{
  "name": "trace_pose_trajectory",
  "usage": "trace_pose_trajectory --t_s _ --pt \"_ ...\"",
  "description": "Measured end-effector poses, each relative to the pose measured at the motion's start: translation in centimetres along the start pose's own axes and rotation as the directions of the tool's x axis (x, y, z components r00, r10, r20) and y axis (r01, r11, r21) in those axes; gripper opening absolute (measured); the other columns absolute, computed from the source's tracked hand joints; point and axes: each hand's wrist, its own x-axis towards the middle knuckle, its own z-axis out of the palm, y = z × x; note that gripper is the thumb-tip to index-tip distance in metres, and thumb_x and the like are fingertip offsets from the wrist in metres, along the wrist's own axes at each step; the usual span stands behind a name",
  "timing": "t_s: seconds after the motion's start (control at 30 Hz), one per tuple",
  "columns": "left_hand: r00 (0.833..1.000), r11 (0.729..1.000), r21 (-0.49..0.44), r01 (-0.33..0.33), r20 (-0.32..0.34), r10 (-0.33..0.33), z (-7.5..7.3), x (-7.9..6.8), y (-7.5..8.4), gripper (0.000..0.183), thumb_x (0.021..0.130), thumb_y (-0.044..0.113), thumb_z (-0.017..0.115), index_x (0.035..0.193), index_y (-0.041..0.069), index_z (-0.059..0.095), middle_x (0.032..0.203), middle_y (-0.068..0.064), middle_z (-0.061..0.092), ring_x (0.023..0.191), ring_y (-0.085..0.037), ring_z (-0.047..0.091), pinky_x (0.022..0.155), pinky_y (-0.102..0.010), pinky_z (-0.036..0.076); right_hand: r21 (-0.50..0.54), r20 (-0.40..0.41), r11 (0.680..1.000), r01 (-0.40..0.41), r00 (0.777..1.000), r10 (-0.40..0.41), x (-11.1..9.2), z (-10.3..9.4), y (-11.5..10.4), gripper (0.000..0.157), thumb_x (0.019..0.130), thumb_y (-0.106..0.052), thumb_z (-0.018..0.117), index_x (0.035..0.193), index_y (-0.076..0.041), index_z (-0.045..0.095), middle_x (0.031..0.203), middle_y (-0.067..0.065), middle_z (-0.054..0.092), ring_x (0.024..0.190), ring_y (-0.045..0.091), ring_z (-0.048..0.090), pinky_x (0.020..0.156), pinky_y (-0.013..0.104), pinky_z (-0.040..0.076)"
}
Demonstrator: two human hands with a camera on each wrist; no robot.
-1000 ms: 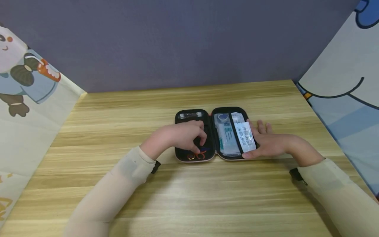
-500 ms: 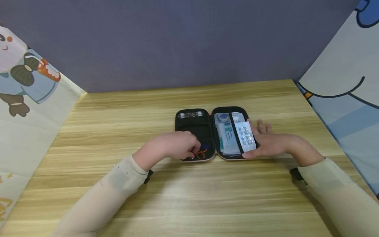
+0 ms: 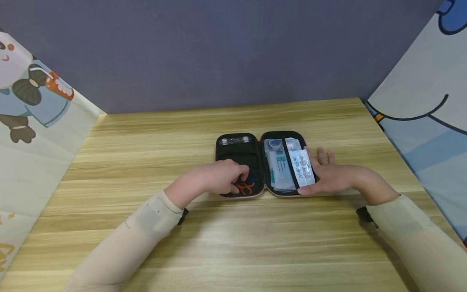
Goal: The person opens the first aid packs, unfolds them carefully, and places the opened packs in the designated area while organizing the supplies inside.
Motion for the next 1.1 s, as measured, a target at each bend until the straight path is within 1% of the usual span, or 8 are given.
trace_pose_trajectory --t_s 0.1,0.23,0.33,0.53,0.77,0.83,0.97,1.1 --pt "0.999 0.999 -0.025 0.037 -0.022 -0.037 -0.1 0.0 -0.3 0.032 0.097 0.018 0.079 0.122 0.015 0.060 0.107 -0.007 0.064 0.094 -0.020 0.058 0.086 -0.037 0.053 0.004 -0.004 1.000 0.004 1.000 -0.004 0.0 0.0 -0.1 0.142 0.088 -0.065 0.077 0.165 -0.002 -0.024 0.160 0.046 -0.033 0.145 0.072 -0.032 0.111 0.092 -0.001" --pt "0.997 0.997 -0.044 0.070 -0.029 -0.072 0.0 0.1 -0.6 0.042 0.097 0.019 0.080 0.133 0.015 0.060 0.135 -0.010 0.060 0.120 -0.025 0.060 0.106 -0.043 0.054 0.003 -0.005 1.000 0.005 1.000 -0.004 0.0 0.0 -0.2 0.142 0.088 -0.065 0.077 0.165 -0.001 -0.024 0.160 0.046 -0.033 0.145 0.073 -0.031 0.111 0.092 -0.001" --pt "0.997 0.996 -0.047 0.076 -0.024 -0.077 -0.1 0.1 -0.7 0.047 0.097 0.020 0.080 0.139 0.013 0.060 0.143 -0.011 0.058 0.130 -0.027 0.059 0.112 -0.045 0.052 -0.002 -0.007 1.000 0.005 1.000 -0.005 0.1 0.1 -0.2 0.142 0.088 -0.065 0.077 0.165 -0.001 -0.024 0.160 0.046 -0.033 0.144 0.073 -0.031 0.110 0.093 0.000" --pt "0.998 0.997 -0.058 0.051 -0.019 -0.053 -0.1 0.3 -0.8 0.051 0.096 0.019 0.081 0.141 0.010 0.060 0.142 -0.011 0.066 0.127 -0.023 0.063 0.109 -0.041 0.054 -0.004 -0.004 1.000 -0.002 1.000 0.002 0.1 0.1 -0.1 0.142 0.088 -0.065 0.077 0.164 -0.002 -0.025 0.160 0.046 -0.033 0.144 0.073 -0.031 0.111 0.092 0.000" --pt "0.999 0.999 -0.009 0.039 -0.021 -0.039 -0.6 0.6 -1.1 0.037 0.102 0.025 0.073 0.135 0.009 0.067 0.117 -0.009 0.075 0.101 -0.018 0.068 0.093 -0.038 0.059 -0.004 -0.003 1.000 -0.010 1.000 0.010 0.2 0.2 -0.1 0.142 0.089 -0.066 0.077 0.165 -0.003 -0.025 0.160 0.046 -0.034 0.144 0.073 -0.031 0.111 0.092 0.002" --pt "0.999 0.999 -0.009 0.042 -0.008 -0.042 -0.8 0.7 -1.2 0.036 0.102 0.026 0.073 0.134 0.008 0.068 0.117 -0.009 0.076 0.102 -0.018 0.068 0.095 -0.039 0.059 -0.003 -0.003 1.000 -0.008 1.000 0.008 0.2 0.2 -0.1 0.142 0.089 -0.066 0.077 0.165 -0.003 -0.025 0.160 0.046 -0.034 0.144 0.073 -0.031 0.111 0.092 0.001" --pt "0.998 0.998 0.003 0.060 0.016 -0.060 -0.9 0.9 -1.1 0.039 0.101 0.029 0.075 0.135 0.010 0.069 0.124 -0.008 0.075 0.117 -0.022 0.064 0.105 -0.041 0.056 -0.007 -0.004 1.000 0.002 1.000 -0.002 0.2 0.2 -0.1 0.141 0.089 -0.066 0.076 0.165 -0.002 -0.024 0.160 0.046 -0.033 0.144 0.073 -0.031 0.111 0.092 0.001" --pt "0.997 0.996 0.048 0.078 -0.005 -0.078 -0.7 1.2 -1.0 0.035 0.101 0.030 0.072 0.131 0.012 0.070 0.127 -0.007 0.074 0.120 -0.024 0.062 0.106 -0.043 0.055 -0.015 -0.004 1.000 0.002 1.000 -0.002 0.3 0.2 0.1 0.141 0.089 -0.066 0.076 0.165 -0.002 -0.024 0.160 0.046 -0.033 0.145 0.073 -0.031 0.111 0.092 0.001"
